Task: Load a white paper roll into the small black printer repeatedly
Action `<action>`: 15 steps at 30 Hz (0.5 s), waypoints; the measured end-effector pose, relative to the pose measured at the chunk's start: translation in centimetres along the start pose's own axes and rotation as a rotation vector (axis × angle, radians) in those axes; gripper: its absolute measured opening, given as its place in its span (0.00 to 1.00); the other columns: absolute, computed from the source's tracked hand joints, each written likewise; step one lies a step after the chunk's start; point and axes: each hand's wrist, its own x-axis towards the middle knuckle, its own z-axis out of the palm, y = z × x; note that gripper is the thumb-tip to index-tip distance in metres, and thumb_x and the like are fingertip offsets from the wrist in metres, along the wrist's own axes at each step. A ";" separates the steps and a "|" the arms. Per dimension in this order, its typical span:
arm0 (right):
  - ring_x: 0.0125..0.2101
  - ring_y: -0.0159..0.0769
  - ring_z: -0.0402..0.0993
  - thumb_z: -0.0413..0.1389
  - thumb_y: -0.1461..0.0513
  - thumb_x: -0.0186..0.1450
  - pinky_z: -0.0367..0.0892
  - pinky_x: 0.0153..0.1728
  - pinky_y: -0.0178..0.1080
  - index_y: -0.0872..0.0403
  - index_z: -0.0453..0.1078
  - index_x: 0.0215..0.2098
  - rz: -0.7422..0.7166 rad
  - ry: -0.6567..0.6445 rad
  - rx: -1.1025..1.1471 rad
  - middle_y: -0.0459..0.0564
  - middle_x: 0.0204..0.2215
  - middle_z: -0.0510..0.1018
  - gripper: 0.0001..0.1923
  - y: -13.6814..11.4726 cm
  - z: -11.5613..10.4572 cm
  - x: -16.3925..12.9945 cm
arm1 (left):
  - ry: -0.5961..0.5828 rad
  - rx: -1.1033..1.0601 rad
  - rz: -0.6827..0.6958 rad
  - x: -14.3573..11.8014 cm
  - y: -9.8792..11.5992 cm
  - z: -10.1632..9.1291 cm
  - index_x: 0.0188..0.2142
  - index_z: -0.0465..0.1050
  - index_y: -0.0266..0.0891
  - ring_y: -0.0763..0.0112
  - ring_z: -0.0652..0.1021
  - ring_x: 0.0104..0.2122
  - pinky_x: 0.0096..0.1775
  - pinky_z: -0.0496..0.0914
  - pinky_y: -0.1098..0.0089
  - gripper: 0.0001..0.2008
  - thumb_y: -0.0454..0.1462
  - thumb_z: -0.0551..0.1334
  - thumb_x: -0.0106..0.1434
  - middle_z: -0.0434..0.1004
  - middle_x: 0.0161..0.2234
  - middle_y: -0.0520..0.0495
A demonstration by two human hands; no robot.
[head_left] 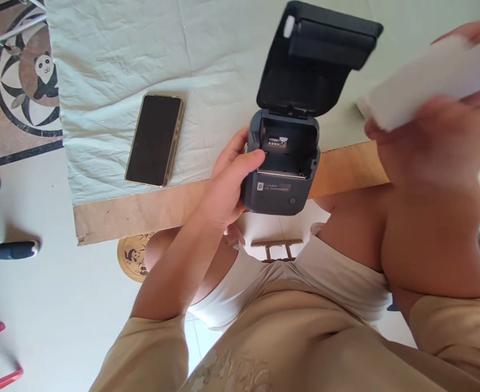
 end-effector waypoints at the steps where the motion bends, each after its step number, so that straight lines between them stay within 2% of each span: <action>1: 0.63 0.44 0.75 0.65 0.44 0.76 0.75 0.64 0.45 0.47 0.73 0.65 -0.003 0.023 0.024 0.57 0.49 0.80 0.26 0.3 0.6 0.1 | 0.004 -0.024 0.008 0.0 0.0 0.0 0.53 0.85 0.48 0.63 0.85 0.40 0.40 0.74 0.65 0.17 0.51 0.76 0.73 0.88 0.47 0.51; 6: 0.58 0.39 0.79 0.67 0.49 0.75 0.77 0.65 0.44 0.47 0.74 0.61 0.015 0.200 0.132 0.56 0.56 0.81 0.21 3.7 4.1 1.6 | 0.019 -0.086 0.038 0.4 -0.3 -0.2 0.51 0.84 0.47 0.68 0.84 0.39 0.35 0.73 0.68 0.13 0.49 0.74 0.75 0.89 0.46 0.51; 8: 0.53 0.37 0.81 0.71 0.51 0.71 0.79 0.60 0.43 0.46 0.74 0.64 0.072 0.165 0.143 0.54 0.56 0.82 0.27 4.7 5.2 1.9 | 0.014 -0.085 0.041 0.4 -0.2 -0.1 0.52 0.85 0.47 0.67 0.84 0.41 0.35 0.74 0.68 0.12 0.48 0.74 0.75 0.89 0.47 0.51; 10: 0.50 0.36 0.83 0.73 0.53 0.68 0.79 0.55 0.41 0.45 0.73 0.70 0.109 0.115 0.149 0.52 0.53 0.84 0.35 4.5 5.4 1.8 | 0.011 -0.082 0.039 0.2 -0.1 0.0 0.52 0.86 0.47 0.66 0.84 0.43 0.36 0.74 0.68 0.10 0.46 0.73 0.76 0.90 0.47 0.51; 11: 0.51 0.36 0.84 0.72 0.54 0.69 0.79 0.56 0.41 0.44 0.72 0.73 0.099 0.132 0.166 0.51 0.53 0.85 0.36 4.1 5.1 1.6 | 0.010 -0.080 0.032 0.1 -0.1 0.0 0.52 0.86 0.47 0.66 0.84 0.43 0.37 0.74 0.68 0.10 0.46 0.73 0.76 0.90 0.47 0.51; 12: 0.52 0.36 0.86 0.71 0.54 0.71 0.79 0.55 0.40 0.43 0.72 0.73 0.043 0.217 0.197 0.50 0.53 0.85 0.34 3.6 4.6 1.4 | 0.009 -0.079 0.024 0.1 0.0 -0.1 0.52 0.86 0.46 0.66 0.84 0.43 0.37 0.75 0.68 0.10 0.45 0.74 0.75 0.89 0.47 0.51; 14: 0.55 0.36 0.87 0.67 0.54 0.75 0.76 0.50 0.37 0.43 0.75 0.71 -0.086 0.477 0.268 0.51 0.55 0.84 0.28 3.2 3.3 0.8 | 0.004 -0.090 0.021 0.0 -0.1 -0.1 0.52 0.85 0.46 0.69 0.83 0.40 0.37 0.74 0.68 0.11 0.45 0.74 0.75 0.88 0.46 0.52; 15: 0.50 0.35 0.86 0.67 0.53 0.74 0.70 0.43 0.37 0.44 0.78 0.67 -0.149 0.647 0.285 0.51 0.54 0.84 0.24 3.6 2.7 0.7 | 0.004 -0.097 0.026 0.1 -0.1 -0.1 0.52 0.85 0.46 0.70 0.82 0.39 0.36 0.74 0.68 0.11 0.44 0.74 0.75 0.87 0.46 0.52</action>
